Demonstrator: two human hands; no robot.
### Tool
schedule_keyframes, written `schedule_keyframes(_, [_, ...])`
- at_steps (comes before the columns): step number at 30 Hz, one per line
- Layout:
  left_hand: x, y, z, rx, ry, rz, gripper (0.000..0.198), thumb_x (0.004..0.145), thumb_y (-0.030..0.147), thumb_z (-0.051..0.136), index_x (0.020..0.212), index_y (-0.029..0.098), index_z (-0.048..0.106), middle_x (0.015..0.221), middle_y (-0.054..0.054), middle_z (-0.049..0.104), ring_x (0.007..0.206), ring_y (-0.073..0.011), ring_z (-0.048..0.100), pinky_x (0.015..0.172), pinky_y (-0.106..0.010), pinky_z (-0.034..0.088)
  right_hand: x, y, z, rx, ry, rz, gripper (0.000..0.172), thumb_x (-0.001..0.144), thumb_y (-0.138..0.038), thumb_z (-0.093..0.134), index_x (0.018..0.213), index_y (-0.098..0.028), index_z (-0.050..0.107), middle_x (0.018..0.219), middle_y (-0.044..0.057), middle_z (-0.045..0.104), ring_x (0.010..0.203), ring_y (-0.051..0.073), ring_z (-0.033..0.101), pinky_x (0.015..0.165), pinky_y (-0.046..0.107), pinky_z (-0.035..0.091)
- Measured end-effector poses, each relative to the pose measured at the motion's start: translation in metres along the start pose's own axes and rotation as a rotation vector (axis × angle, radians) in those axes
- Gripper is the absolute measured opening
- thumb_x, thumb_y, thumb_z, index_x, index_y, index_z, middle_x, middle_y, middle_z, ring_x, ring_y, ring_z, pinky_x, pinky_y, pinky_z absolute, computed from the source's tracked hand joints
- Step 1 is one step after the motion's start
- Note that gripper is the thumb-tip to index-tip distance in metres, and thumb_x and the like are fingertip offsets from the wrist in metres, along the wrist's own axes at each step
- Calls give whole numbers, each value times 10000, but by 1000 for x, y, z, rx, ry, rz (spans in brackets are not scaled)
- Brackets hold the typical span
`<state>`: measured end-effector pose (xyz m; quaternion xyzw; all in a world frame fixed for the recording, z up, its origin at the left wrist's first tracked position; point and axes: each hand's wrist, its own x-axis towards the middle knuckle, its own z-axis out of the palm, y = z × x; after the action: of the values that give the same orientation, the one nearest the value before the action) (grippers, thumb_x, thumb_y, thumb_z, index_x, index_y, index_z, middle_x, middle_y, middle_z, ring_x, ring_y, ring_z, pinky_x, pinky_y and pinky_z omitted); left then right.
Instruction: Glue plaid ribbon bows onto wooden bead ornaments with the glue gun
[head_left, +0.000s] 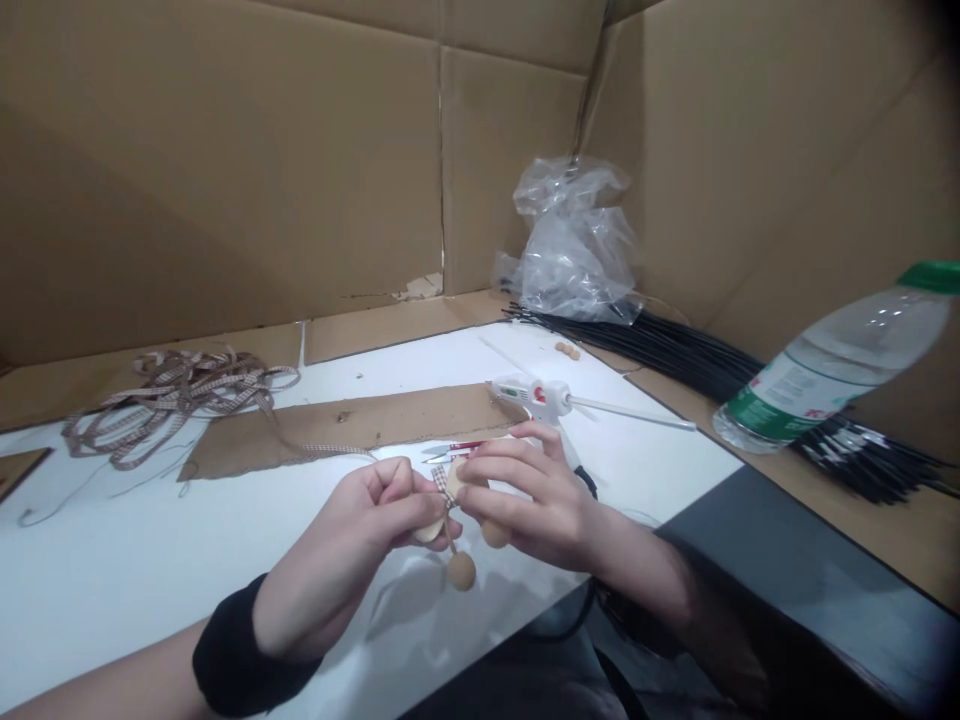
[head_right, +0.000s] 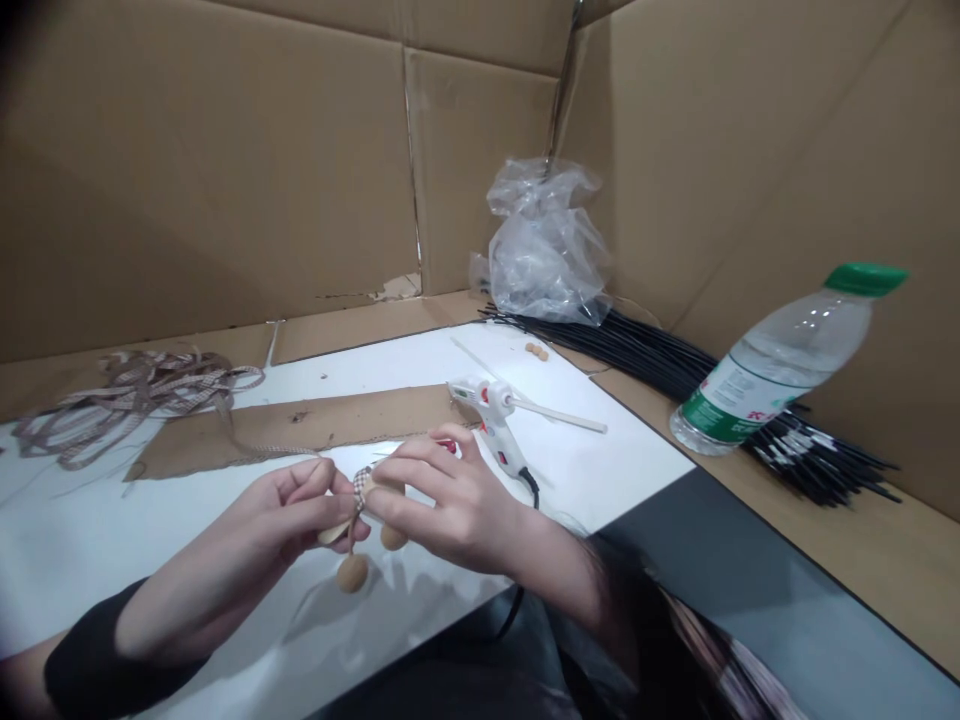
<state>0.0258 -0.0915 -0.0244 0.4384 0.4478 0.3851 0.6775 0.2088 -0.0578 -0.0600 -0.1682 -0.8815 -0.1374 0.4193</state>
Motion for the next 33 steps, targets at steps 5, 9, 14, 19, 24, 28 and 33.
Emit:
schedule_keyframes(5, [0,-3,-2,7,-34,-10,362,721,96,523,572,197,209,572,53,420,606,-106,475,587,-236,355,0,-3,6,95,51,56,100,828,-143,490,834,-173,585,810,16,677,818,146,589,835,364,322])
schedule_keyframes(9, [1,-2,-3,79,-10,32,374,728,109,541,574,191,211,566,65,356,554,-79,357,541,-208,313,0,-4,10,140,95,127,38,805,-184,565,831,-178,592,792,6,689,790,139,609,853,347,307])
schedule_keyframes(14, [4,-1,-5,180,59,91,327,777,189,535,603,191,259,562,73,298,537,-77,281,502,-187,285,0,-6,9,164,115,168,22,784,-186,606,802,-184,592,759,-21,689,763,122,621,864,341,277])
schedule_keyframes(19, [3,-5,-5,276,147,156,322,776,215,551,613,195,274,563,74,399,530,-74,345,502,-186,308,2,-8,7,200,95,180,11,802,-184,583,799,-179,592,769,-20,686,779,123,621,873,341,246])
schedule_keyframes(24, [2,-9,-2,430,265,312,267,766,181,550,620,199,327,651,37,557,613,-103,481,569,-217,369,7,-9,3,276,7,258,32,794,-158,576,773,-182,573,767,-25,665,777,118,606,848,332,250])
schedule_keyframes(28, [1,-13,-1,557,325,426,257,751,159,558,611,206,348,682,33,580,656,-117,528,615,-233,395,11,-9,0,335,-73,333,53,810,-172,555,758,-182,554,747,-34,642,767,112,591,834,337,247])
schedule_keyframes(33, [1,-18,-4,637,318,483,234,754,174,562,622,216,373,689,27,583,677,-135,547,642,-251,415,13,-9,0,355,-109,374,45,814,-191,555,771,-186,543,736,-40,633,769,111,583,823,330,264])
